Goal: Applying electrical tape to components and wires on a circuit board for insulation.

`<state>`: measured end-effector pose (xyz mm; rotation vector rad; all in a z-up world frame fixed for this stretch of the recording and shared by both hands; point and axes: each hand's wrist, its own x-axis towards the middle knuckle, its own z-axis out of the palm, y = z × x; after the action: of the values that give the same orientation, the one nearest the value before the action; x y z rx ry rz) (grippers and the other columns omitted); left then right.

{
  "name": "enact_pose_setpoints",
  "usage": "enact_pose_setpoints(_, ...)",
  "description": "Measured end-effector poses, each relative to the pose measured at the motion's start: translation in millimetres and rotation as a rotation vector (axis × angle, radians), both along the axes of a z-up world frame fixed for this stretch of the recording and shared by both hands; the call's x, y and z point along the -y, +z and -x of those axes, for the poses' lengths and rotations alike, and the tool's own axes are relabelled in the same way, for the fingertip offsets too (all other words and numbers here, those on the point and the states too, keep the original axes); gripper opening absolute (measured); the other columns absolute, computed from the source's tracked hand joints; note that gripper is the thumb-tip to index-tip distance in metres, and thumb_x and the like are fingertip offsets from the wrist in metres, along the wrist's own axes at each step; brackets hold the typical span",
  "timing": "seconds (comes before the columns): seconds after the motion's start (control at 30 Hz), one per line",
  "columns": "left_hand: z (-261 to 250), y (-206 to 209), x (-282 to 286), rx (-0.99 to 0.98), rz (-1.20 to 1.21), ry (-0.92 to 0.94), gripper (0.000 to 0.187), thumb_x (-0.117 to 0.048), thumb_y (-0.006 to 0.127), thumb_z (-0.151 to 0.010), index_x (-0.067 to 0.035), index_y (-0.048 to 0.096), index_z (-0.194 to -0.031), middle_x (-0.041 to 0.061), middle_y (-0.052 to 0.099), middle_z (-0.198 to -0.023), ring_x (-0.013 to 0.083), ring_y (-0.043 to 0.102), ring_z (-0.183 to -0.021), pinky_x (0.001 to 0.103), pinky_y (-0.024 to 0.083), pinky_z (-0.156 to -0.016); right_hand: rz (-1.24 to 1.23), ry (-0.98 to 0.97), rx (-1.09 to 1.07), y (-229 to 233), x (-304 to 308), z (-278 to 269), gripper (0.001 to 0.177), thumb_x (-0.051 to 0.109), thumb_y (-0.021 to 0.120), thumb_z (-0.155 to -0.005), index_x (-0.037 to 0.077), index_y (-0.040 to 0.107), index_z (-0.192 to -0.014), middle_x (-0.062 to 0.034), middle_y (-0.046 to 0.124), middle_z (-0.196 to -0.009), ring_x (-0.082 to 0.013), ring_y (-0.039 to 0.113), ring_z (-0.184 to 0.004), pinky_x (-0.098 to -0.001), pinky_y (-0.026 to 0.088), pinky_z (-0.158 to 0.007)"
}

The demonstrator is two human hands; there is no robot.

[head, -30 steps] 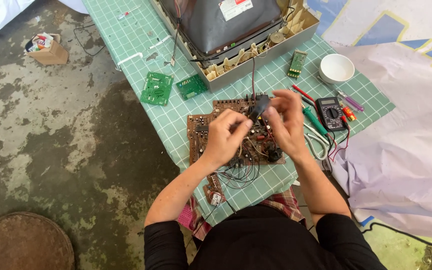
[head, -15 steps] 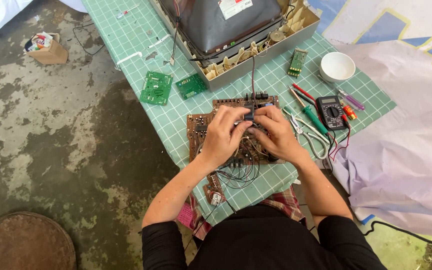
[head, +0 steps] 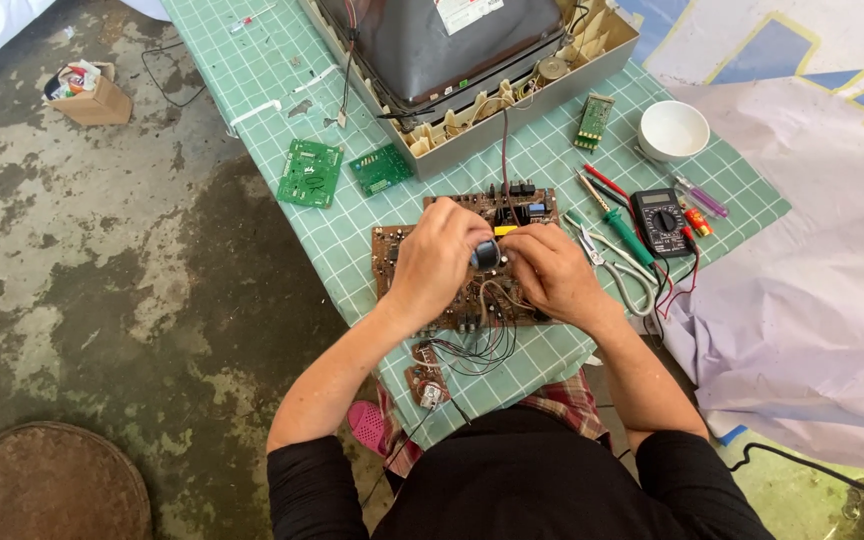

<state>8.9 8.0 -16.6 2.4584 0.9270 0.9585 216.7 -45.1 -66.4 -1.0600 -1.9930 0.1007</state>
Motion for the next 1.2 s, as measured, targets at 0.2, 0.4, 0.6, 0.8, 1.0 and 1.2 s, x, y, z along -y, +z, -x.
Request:
enact_pose_setpoints(0.2,8,9,-7,0.146,0.31,0.005,0.017,-0.022,0.059,-0.104,-0.009,0.069,-0.099,0.006,0.057,-0.09,0.0262,0.068,-0.084,0.039,0.056,-0.073,-0.024,0.089,-0.019,-3,1,8,0.03,0.025,0.07,-0.098,0.001,0.068,-0.115,-0.0184,0.067,-0.115,-0.0364,0.065,-0.1,-0.0471,0.054,-0.082)
enact_pose_setpoints(0.4,-4,1,8,0.134,0.25,0.099,0.015,-0.016,0.057,-0.105,-0.007,0.065,-0.096,0.006,0.053,-0.093,0.0241,0.065,-0.085,0.038,0.059,-0.075,-0.122,-0.073,-0.023,-23,-4,26,0.04,0.039,0.078,-0.094,0.005,0.07,-0.114,-0.0135,0.062,-0.109,-0.0282,0.058,-0.094,-0.0405,0.048,-0.082)
enact_pose_setpoints(0.6,1,-3,12,0.018,-0.311,0.24,0.016,-0.029,0.059,-0.104,-0.015,0.059,-0.098,-0.003,0.045,-0.089,0.0189,0.062,-0.079,0.029,0.056,-0.063,-0.222,-0.174,-0.051,-49,-21,29,0.011,0.02,0.073,-0.096,0.011,0.073,-0.102,-0.0051,0.067,-0.108,-0.0274,0.061,-0.089,-0.0396,0.047,-0.076)
enact_pose_setpoints(0.8,22,12,11,-0.069,-0.202,0.257,0.014,-0.022,0.058,-0.106,-0.011,0.06,-0.097,-0.001,0.045,-0.088,0.0171,0.06,-0.076,0.029,0.055,-0.06,-0.155,-0.12,0.009,-20,-23,41,0.041,0.043,0.065,-0.101,0.014,0.067,-0.129,-0.0081,0.059,-0.117,-0.0248,0.05,-0.106,-0.0385,0.038,-0.088)
enact_pose_setpoints(1.0,41,24,5,-0.108,0.179,0.258,0.016,-0.019,0.056,-0.105,-0.01,0.064,-0.095,0.004,0.052,-0.09,0.022,0.062,-0.078,0.037,0.057,-0.067,-0.191,0.028,0.143,-46,-42,37,0.017,0.024,0.063,-0.104,0.01,0.072,-0.101,-0.0063,0.066,-0.095,-0.0236,0.06,-0.094,-0.0349,0.043,-0.084)
enact_pose_setpoints(1.2,63,24,0,-0.041,0.272,0.253,0.012,-0.024,0.062,-0.101,-0.013,0.066,-0.098,0.007,0.057,-0.088,0.0355,0.068,-0.082,0.049,0.055,-0.07,-0.106,0.123,-0.206,-71,-52,3,0.019,0.014,0.06,-0.105,0.006,0.074,-0.096,-0.0088,0.07,-0.086,-0.0253,0.062,-0.08,-0.036,0.049,-0.077)
